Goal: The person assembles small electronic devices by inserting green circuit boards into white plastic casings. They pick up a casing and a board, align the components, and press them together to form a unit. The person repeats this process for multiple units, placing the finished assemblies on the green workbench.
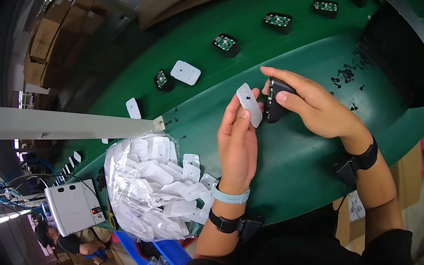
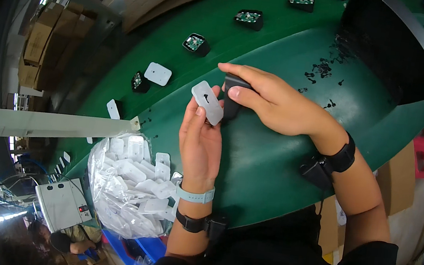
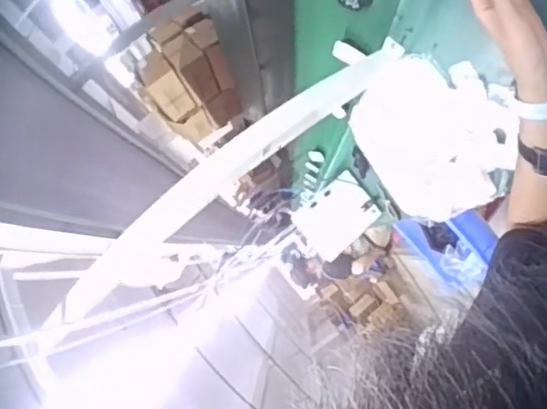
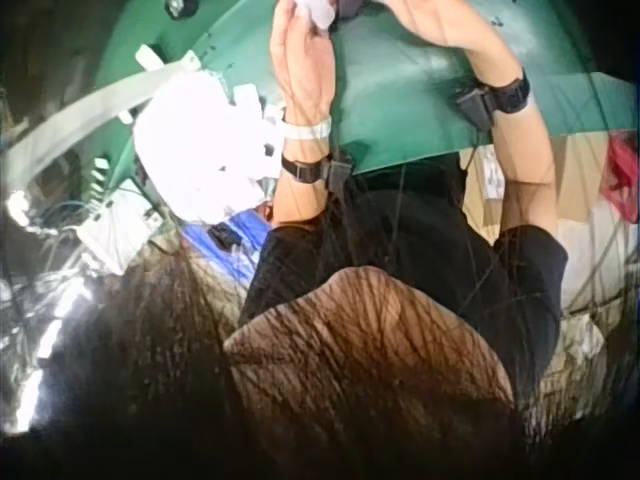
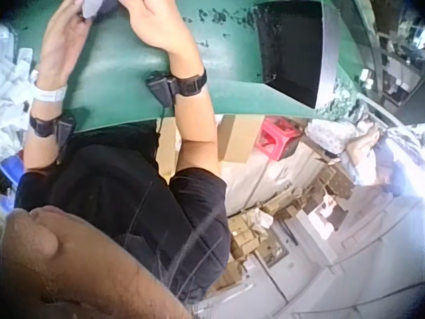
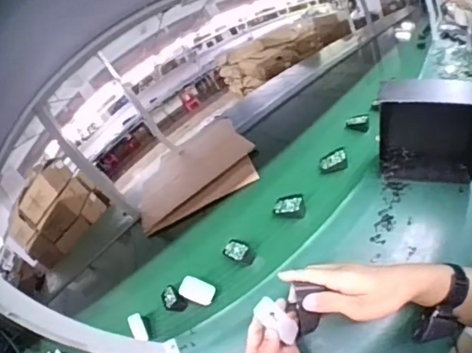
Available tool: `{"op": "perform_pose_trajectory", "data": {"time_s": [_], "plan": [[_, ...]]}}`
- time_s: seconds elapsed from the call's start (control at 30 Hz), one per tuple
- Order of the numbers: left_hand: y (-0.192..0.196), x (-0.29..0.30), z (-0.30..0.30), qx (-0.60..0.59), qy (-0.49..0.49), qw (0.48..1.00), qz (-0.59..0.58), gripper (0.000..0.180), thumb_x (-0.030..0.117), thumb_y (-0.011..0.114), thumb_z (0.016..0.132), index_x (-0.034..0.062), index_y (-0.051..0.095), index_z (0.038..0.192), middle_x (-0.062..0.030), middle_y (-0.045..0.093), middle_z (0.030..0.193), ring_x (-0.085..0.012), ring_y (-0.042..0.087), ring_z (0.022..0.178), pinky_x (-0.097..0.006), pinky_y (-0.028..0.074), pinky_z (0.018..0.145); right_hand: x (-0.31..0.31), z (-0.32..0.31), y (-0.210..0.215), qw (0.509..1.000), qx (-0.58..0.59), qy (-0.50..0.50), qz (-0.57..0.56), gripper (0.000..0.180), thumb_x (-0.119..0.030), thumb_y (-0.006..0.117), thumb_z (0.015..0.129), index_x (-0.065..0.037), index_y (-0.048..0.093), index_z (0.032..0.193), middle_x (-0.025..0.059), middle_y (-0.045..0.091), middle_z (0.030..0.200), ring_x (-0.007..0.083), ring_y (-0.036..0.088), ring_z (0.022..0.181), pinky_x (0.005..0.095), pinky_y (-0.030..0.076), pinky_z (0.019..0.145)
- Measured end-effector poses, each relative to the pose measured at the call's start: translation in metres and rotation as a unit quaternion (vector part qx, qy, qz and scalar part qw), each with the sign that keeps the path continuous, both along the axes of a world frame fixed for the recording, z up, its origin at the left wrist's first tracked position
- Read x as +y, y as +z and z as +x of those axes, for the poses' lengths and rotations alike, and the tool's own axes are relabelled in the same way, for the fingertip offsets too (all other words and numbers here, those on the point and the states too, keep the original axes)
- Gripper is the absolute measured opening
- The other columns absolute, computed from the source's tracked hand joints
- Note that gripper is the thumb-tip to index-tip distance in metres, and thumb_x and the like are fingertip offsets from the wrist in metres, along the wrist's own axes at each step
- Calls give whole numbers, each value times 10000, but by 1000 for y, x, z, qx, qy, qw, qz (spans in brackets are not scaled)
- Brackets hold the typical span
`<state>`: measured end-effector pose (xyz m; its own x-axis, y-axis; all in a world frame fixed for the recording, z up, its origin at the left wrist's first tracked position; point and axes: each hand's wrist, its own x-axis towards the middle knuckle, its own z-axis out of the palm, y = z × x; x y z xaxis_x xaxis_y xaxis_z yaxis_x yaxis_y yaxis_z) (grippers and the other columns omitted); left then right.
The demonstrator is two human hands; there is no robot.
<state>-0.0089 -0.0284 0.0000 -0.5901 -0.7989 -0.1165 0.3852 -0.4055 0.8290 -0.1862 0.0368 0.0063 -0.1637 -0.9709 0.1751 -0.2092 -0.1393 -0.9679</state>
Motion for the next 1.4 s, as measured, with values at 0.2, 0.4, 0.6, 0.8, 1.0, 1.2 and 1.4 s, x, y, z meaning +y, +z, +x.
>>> {"op": "perform_pose_trajectory", "data": {"time_s": [0.2,0.4,0.6,0.8,1.0,1.2,1.4], "plan": [[-6,0,-1,-1,-4,1000,0,473,112,520,1036,-66,420,1462,-151,545,1407,-208,512,1299,-360,376,1120,1,1,14,996,-68,-29,55,276,-85,709,928,2,568,1148,99,688,1088,139,633,946,301,520,836],[-7,4,-1,-41,-5,999,-34,460,49,566,1010,-68,448,1439,-116,619,1305,-160,566,1193,-317,417,1048,-1,2,1,998,-45,-42,6,299,-92,756,890,24,601,1119,96,710,895,120,657,775,268,529,691],[-8,5,0,-80,-6,994,-72,424,51,597,1001,-74,499,1394,-115,647,1256,-131,595,1121,-287,452,976,1,2,9,998,-51,-28,15,294,-69,761,877,30,633,1123,107,721,924,129,686,817,272,559,748],[-15,4,6,-99,0,989,-111,376,38,638,977,-63,565,1332,-117,668,1221,-145,627,1075,-287,493,907,2,3,11,997,-66,-10,37,304,-53,776,861,36,655,1125,101,724,953,131,690,846,277,566,775],[-17,1,6,-61,8,990,-124,374,-42,676,922,-69,603,1288,-173,593,1355,-227,635,1168,-351,512,1030,-1,5,9,989,-142,-5,39,340,19,754,857,24,679,1188,86,710,1050,125,680,917,276,563,825],[-21,-2,6,-130,111,929,-328,360,-35,739,864,-37,669,1217,-165,628,1299,-250,634,1170,-374,528,996,-6,16,-5,975,-215,-45,15,367,14,766,849,22,688,1208,108,700,1133,144,686,935,278,565,845],[-8,3,8,-215,190,813,-506,382,-15,784,766,14,698,1137,-146,660,1232,-320,652,1113,-394,538,933,-4,39,-2,994,-74,-46,-72,459,-18,806,818,7,599,1226,113,625,1300,172,636,1125,333,526,971]]}}
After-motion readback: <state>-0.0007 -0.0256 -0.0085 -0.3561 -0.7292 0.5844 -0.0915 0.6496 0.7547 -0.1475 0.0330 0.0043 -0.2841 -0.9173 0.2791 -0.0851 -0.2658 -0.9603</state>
